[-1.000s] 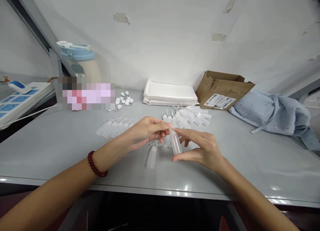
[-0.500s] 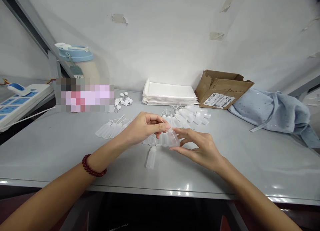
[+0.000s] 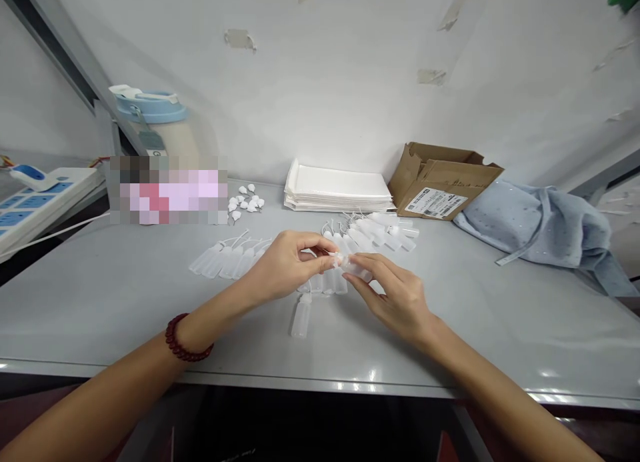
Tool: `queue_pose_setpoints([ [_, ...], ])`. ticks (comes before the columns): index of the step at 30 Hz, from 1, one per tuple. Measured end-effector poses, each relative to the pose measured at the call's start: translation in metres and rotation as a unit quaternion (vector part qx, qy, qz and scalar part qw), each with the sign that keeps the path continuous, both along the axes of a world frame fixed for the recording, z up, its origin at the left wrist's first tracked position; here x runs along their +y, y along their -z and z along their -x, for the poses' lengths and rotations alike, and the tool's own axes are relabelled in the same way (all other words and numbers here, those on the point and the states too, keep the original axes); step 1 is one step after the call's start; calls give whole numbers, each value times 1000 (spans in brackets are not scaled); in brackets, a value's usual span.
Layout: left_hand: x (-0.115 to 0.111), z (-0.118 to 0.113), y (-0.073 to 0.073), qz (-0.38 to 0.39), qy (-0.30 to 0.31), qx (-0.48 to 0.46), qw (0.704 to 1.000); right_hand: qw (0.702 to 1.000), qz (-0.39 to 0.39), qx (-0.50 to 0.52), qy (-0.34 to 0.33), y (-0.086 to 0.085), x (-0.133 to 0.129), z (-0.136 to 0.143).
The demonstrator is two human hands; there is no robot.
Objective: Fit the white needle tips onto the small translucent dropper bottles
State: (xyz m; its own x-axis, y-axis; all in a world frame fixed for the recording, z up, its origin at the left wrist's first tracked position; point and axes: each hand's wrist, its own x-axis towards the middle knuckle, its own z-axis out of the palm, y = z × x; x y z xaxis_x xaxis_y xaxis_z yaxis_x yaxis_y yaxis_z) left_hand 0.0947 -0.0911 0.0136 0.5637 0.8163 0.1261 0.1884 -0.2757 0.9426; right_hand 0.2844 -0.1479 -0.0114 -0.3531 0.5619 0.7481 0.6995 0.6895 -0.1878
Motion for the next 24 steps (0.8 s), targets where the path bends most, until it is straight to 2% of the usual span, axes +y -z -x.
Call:
queue_pose_setpoints([
  [2, 0, 0, 2, -15, 2, -15, 1000, 998, 49, 37, 6, -1, -2, 1],
  [4, 0, 0, 2, -30, 8, -34, 999, 982, 151, 109, 9, -5, -3, 2],
  [6, 1, 1, 3, -36, 18, -44, 998, 935, 291, 203, -5, -11, -4, 2],
  [8, 1, 2, 2, -36, 32, -46, 998, 863, 417, 283, -40, -16, -3, 2],
  [10, 1, 2, 1, -30, 44, -51, 997, 799, 499, 328, -78, -19, -1, 0],
  [12, 0, 2, -1, -19, 54, -59, 997, 767, 533, 341, -105, -20, 1, 0],
  [13, 0, 2, -1, -15, 58, -66, 996, 766, 534, 342, -109, -20, 1, 0],
  [15, 0, 2, -2, -8, 63, -78, 995, 792, 502, 335, -95, -19, 0, 2],
  [18, 0, 1, -3, 24, 32, -89, 995, 873, 392, 286, -54, -14, -3, 5],
  [21, 0, 2, -3, 86, 6, -68, 994, 948, 256, 189, -6, -9, -5, 5],
  [24, -1, 3, -4, 80, 28, -24, 996, 982, 154, 111, 13, -5, -3, 3],
])
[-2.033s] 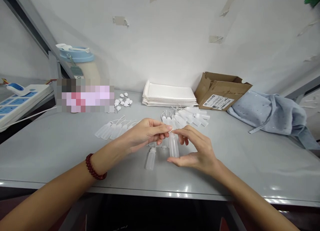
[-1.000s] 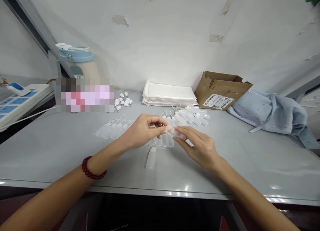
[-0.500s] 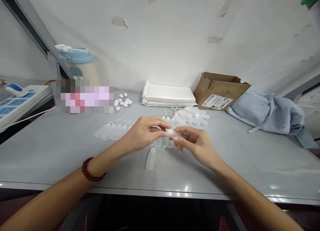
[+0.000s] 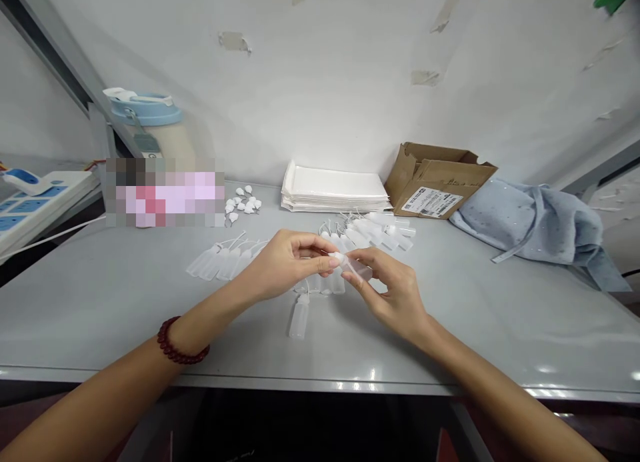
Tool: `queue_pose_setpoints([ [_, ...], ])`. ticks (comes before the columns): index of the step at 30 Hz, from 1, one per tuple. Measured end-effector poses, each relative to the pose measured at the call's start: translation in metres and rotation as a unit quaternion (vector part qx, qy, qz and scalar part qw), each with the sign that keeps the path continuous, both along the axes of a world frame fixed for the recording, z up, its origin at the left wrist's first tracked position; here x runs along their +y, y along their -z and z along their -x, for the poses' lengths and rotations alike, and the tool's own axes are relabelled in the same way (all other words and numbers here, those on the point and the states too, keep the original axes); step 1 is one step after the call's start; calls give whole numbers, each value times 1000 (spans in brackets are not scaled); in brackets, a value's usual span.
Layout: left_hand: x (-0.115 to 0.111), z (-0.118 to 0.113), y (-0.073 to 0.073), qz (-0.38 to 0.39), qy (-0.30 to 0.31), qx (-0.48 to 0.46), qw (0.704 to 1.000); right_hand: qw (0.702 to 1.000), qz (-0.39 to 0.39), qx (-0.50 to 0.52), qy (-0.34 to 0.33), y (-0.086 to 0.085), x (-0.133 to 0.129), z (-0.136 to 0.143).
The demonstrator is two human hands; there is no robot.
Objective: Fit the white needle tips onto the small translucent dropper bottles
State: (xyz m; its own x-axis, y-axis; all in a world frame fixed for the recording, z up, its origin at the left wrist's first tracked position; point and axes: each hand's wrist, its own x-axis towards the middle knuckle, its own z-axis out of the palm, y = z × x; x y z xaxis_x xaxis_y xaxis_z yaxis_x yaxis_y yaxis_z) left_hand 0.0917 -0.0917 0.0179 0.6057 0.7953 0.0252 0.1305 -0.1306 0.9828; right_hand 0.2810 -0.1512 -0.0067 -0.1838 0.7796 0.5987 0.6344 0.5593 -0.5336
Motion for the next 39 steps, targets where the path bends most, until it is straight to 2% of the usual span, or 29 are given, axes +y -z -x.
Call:
queue_pose_setpoints([
  [4, -5, -3, -1, -69, -5, 9, 998, 997, -65, -43, -19, 2, 2, -2],
  [8, -10, -7, -1, -104, -38, -1, 994, 992, -102, -64, -44, 3, 2, 0],
  [10, -10, -8, -1, -90, -52, -1, 995, 989, -117, -78, -48, 3, 2, 1],
  [15, -5, -8, 2, 57, -43, -19, 997, 982, -154, -110, -26, 8, 3, 0],
  [18, -5, -9, 4, 100, -54, -41, 993, 980, -153, -129, -22, 9, 2, -1],
  [22, -10, -12, 4, 97, -97, -57, 989, 985, -124, -118, -32, 8, 2, 0],
  [26, -16, -14, 3, 45, -137, -51, 988, 990, -109, -78, -32, 6, 1, 2],
  [30, -17, -13, 1, 22, -118, -61, 991, 995, -91, -43, -15, 2, 0, 2],
  [33, -16, -12, 1, 9, -107, -67, 992, 999, -44, 3, -6, -1, -1, 2],
  [35, -13, -11, 0, 3, -96, -77, 992, 997, 41, 68, -10, -4, -1, 1],
  [37, -10, -9, 0, 5, -64, -96, 993, 973, 167, 159, -32, -7, -1, -1],
  [39, -7, -6, 0, 11, -11, -105, 994, 922, 289, 246, -80, -9, 1, -3],
])
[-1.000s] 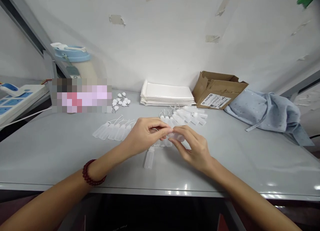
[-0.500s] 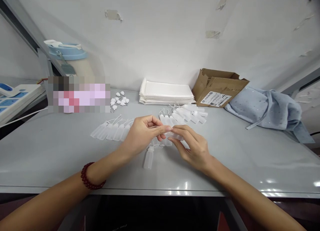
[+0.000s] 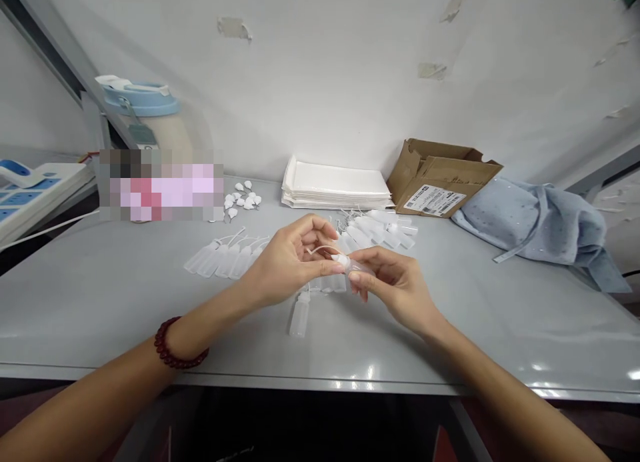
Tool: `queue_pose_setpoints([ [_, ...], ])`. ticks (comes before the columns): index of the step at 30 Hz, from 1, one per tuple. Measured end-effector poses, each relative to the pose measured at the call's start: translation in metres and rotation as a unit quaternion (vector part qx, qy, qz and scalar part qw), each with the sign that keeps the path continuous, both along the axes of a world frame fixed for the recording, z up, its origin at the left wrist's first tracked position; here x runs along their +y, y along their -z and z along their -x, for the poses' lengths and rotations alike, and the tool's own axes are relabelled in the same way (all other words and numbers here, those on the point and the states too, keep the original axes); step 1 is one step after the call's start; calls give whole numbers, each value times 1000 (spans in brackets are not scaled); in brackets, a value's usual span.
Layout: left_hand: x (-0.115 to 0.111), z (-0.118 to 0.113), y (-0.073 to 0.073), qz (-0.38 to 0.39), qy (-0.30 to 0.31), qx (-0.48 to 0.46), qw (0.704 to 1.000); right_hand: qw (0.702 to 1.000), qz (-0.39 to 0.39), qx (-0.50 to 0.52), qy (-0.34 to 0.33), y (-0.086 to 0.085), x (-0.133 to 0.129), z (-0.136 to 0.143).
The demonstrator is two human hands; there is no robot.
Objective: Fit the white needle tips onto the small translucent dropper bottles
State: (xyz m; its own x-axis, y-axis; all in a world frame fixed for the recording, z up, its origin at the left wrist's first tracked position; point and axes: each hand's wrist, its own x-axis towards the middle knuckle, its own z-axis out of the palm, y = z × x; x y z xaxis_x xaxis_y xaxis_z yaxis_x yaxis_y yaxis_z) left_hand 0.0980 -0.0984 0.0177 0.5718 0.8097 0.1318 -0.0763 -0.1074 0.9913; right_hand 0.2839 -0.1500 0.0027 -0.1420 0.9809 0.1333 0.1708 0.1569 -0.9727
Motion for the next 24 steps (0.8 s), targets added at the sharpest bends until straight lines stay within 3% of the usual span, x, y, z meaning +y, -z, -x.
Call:
queue_pose_setpoints([
  [2, 2, 2, 0, -6, 35, 8, 999, 992, 82, 75, -58, -2, 3, -2],
  [5, 3, 4, -1, -27, 29, 38, 999, 983, 119, 112, -88, -3, 5, -2],
  [7, 2, 4, -3, -38, 17, 61, 997, 991, 88, 82, -62, -2, 4, 0],
  [10, 1, 5, -5, -22, 16, 107, 994, 999, -28, -26, 8, 2, 0, 3],
  [14, 0, 5, -7, -7, 38, 146, 989, 970, -175, -161, 45, 4, -3, 1],
  [16, 0, 6, -6, -32, 41, 150, 987, 971, -168, -167, 27, 3, -3, 0],
  [21, -1, 5, -4, -120, 37, 169, 978, 994, -79, -76, 6, 1, -6, 1],
  [24, -1, 2, -3, -105, 30, 159, 981, 980, -151, -121, 46, 6, -6, 3],
])
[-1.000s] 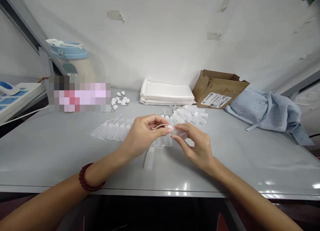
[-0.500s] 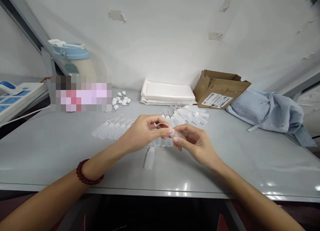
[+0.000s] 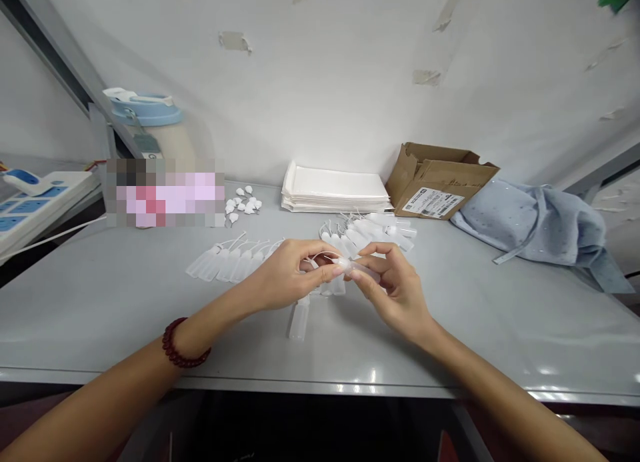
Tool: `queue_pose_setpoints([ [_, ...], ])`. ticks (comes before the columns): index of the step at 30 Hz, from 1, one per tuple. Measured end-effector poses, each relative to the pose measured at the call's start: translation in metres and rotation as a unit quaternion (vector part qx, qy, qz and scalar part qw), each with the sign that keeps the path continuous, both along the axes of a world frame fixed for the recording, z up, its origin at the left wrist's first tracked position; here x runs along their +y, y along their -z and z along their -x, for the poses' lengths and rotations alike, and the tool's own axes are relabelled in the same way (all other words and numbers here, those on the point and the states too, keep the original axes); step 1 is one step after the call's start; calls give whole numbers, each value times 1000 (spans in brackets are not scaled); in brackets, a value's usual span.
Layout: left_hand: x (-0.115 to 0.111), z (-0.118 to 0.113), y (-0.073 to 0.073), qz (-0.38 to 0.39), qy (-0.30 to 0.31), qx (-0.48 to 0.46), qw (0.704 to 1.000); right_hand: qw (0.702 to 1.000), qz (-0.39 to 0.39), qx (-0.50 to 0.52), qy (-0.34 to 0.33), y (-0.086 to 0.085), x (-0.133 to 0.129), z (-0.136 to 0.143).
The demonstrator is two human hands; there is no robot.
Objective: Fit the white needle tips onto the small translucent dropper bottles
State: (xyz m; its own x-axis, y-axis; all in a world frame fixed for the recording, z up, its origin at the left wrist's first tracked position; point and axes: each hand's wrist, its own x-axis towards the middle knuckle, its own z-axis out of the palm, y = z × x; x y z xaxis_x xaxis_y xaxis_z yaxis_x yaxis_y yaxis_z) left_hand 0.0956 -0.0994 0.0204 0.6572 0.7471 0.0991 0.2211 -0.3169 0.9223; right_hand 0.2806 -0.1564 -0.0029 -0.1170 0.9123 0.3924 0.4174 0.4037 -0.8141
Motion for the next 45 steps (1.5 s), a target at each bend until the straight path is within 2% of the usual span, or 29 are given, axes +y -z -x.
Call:
queue_pose_setpoints([
  [3, 0, -2, 1, 29, -1, 1, 1000, 982, -143, -114, 37, 7, 2, -1],
  [7, 0, 0, 0, 45, 20, 2, 999, 922, -303, -241, 17, 11, 9, -8],
  [8, -1, 0, -1, 46, 35, 7, 998, 909, -323, -262, 1, 11, 10, -10],
  [10, -1, 2, -2, 48, 71, 22, 996, 912, -311, -267, -35, 10, 11, -11],
  [12, -2, 2, -4, 24, 86, 36, 995, 938, -254, -228, -58, 8, 10, -11],
  [16, -5, 1, -2, -85, 57, 60, 993, 974, -146, -160, -73, 1, 3, -4],
  [18, -8, 0, 0, -122, 58, 69, 988, 993, -1, -64, -95, -5, 0, -1],
  [19, -9, 0, 1, -137, 60, 69, 986, 990, 92, 5, -110, -8, 0, -1],
  [21, -11, -1, 4, -169, 60, 59, 982, 942, 268, 138, -145, -13, 2, -3],
  [23, -13, -2, 6, -202, 61, 49, 976, 880, 385, 211, -182, -16, 6, -7],
  [25, -14, -3, 8, -232, 69, 46, 969, 825, 465, 240, -214, -15, 11, -12],
  [27, -14, -5, 10, -246, 74, 46, 965, 796, 506, 241, -227, -14, 14, -15],
  [28, -12, -5, 10, -244, 73, 46, 966, 797, 509, 239, -222, -14, 15, -16],
  [30, -9, -5, 10, -223, 57, 46, 972, 825, 479, 232, -190, -15, 15, -16],
  [32, -5, -5, 9, -174, 39, 49, 983, 868, 418, 216, -160, -16, 14, -14],
  [35, -2, -5, 8, -95, 27, 64, 993, 923, 317, 151, -154, -14, 9, -10],
  [38, -3, -5, 8, -58, 28, 68, 996, 963, 220, 79, -135, -10, 5, -8],
  [40, -6, -6, 9, -36, 31, 55, 997, 969, 200, 74, -125, -9, 4, -7],
  [42, -10, -8, 10, -41, 22, 48, 998, 960, 228, 103, -126, -11, 5, -7],
  [45, -14, -12, 14, -148, -12, 46, 988, 941, 282, 134, -134, -13, 9, -7],
])
